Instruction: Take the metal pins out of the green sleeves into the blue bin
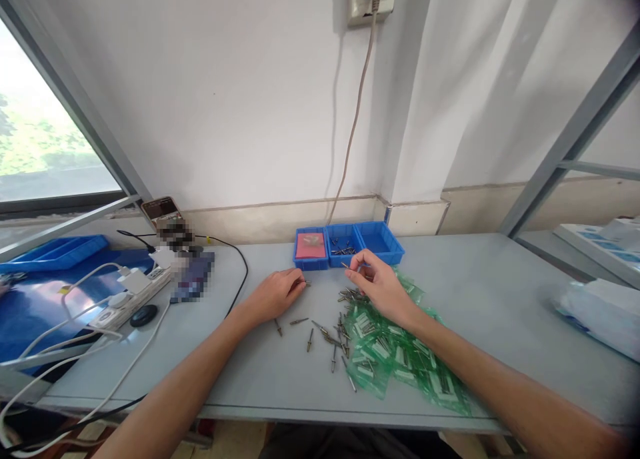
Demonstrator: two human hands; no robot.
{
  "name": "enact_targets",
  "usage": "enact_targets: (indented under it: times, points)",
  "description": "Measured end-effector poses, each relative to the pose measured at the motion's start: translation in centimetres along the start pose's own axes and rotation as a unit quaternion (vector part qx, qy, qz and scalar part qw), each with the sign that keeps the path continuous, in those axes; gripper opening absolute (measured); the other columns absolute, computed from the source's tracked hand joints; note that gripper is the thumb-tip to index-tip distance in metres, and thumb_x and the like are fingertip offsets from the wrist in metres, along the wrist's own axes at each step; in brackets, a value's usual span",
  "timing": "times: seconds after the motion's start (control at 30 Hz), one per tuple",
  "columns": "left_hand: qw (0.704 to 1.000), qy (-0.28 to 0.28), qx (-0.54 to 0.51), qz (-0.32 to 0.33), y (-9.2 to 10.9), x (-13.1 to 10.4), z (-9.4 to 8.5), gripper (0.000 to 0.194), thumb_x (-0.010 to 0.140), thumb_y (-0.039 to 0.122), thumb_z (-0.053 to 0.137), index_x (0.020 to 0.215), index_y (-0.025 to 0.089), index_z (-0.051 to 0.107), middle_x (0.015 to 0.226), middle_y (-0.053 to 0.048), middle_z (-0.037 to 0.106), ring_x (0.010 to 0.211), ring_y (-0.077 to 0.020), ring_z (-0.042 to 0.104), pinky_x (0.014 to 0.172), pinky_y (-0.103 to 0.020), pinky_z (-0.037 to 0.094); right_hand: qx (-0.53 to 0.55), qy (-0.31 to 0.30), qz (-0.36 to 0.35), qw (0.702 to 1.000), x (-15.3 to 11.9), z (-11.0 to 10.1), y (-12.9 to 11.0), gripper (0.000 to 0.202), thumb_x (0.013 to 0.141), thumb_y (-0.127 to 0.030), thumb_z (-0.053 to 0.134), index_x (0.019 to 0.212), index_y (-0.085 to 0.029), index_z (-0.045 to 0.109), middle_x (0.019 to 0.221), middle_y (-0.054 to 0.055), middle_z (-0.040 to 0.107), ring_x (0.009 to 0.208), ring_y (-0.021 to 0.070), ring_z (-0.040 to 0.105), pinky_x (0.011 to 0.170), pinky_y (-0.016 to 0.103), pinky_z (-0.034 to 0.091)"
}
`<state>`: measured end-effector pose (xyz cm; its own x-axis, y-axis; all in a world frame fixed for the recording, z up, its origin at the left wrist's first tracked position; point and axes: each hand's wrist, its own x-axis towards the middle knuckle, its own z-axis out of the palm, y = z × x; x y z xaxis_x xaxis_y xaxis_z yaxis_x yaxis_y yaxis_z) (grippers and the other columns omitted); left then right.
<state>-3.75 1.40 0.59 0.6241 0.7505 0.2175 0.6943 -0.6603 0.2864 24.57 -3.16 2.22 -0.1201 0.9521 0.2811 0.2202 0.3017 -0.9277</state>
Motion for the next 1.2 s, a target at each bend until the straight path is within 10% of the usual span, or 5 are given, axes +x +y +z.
enact_targets:
  times: [0.63, 0.9, 1.2]
  points:
    - [1.000, 0.001, -0.004, 0.002, 0.3, 0.0, -0.2, 0.022, 0.110, 0.036, 0.041, 0.103, 0.023, 0.057, 0.098, -0.004, 0.069, 0.086, -0.0209, 0.062, 0.079, -0.033, 0.045, 0.018, -0.001, -0.002, 1.000, -0.1, -0.1, 0.0, 0.025, 0.095, -0.049, 0.069, 0.092, -0.028, 0.056, 0.071, -0.004, 0.047, 0.060, 0.0169, 0.046, 0.058, 0.031, 0.039]
    - [1.000, 0.000, -0.003, 0.002, 0.3, 0.1, -0.3, 0.021, 0.109, 0.036, 0.041, 0.102, 0.023, 0.057, 0.096, -0.003, 0.068, 0.084, -0.0207, 0.062, 0.077, -0.032, 0.045, 0.175, -0.061, 0.060, 0.981, 0.0, -0.3, -0.8, 0.034, 0.088, -0.054, 0.079, 0.096, -0.025, 0.064, 0.099, 0.000, 0.061, 0.061, 0.0111, 0.048, 0.060, 0.029, 0.041]
    - [1.000, -0.001, -0.008, -0.003, 0.3, 0.1, -0.2, 0.023, 0.109, 0.036, 0.041, 0.101, 0.023, 0.058, 0.097, -0.004, 0.069, 0.084, -0.0210, 0.062, 0.078, -0.033, 0.045, 0.295, -0.077, 0.111, 0.946, 0.2, -0.6, -0.5, 0.036, 0.087, -0.055, 0.081, 0.099, -0.023, 0.069, 0.084, 0.000, 0.054, 0.063, 0.0126, 0.041, 0.061, 0.029, 0.042]
